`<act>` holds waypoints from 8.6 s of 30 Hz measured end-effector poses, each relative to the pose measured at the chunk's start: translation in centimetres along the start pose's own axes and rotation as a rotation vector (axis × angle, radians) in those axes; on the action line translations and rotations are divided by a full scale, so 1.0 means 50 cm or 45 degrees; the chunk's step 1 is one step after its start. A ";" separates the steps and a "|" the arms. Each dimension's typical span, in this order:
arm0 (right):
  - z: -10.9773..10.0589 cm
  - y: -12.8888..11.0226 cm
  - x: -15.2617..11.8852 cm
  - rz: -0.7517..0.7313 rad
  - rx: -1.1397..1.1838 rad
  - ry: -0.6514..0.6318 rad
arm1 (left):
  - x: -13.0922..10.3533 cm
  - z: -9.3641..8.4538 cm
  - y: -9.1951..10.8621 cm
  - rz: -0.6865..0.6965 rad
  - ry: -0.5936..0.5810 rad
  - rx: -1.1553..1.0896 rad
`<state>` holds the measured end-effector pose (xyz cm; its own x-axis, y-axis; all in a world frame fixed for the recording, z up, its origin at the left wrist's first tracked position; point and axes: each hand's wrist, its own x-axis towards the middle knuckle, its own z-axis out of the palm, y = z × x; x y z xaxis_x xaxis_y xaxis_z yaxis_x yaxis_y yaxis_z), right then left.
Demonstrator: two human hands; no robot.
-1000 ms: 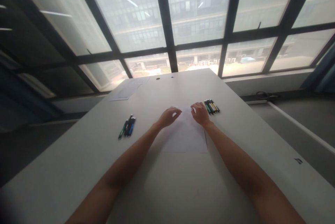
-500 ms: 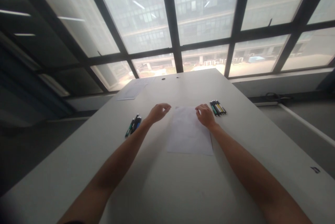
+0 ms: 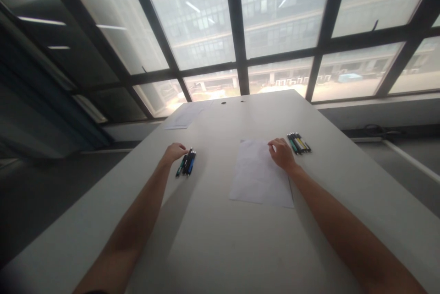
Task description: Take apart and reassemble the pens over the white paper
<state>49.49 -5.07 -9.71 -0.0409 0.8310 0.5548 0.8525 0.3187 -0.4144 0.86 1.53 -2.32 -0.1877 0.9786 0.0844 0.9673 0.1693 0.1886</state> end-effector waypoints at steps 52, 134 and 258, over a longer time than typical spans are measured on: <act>0.011 0.009 0.021 0.374 0.958 0.305 | -0.135 0.183 0.486 0.210 -0.137 -2.366; 0.012 0.021 0.021 0.457 1.008 0.331 | -0.136 0.206 0.473 0.466 0.040 -1.794; 0.012 0.022 0.020 0.398 0.883 0.305 | -0.142 0.199 0.470 0.524 0.058 -1.673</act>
<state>50.05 -3.62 -10.04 0.3267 0.8331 0.4463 0.2844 0.3637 -0.8871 26.63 -0.28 -8.21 0.0398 0.9218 0.3857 0.0886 -0.3877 0.9175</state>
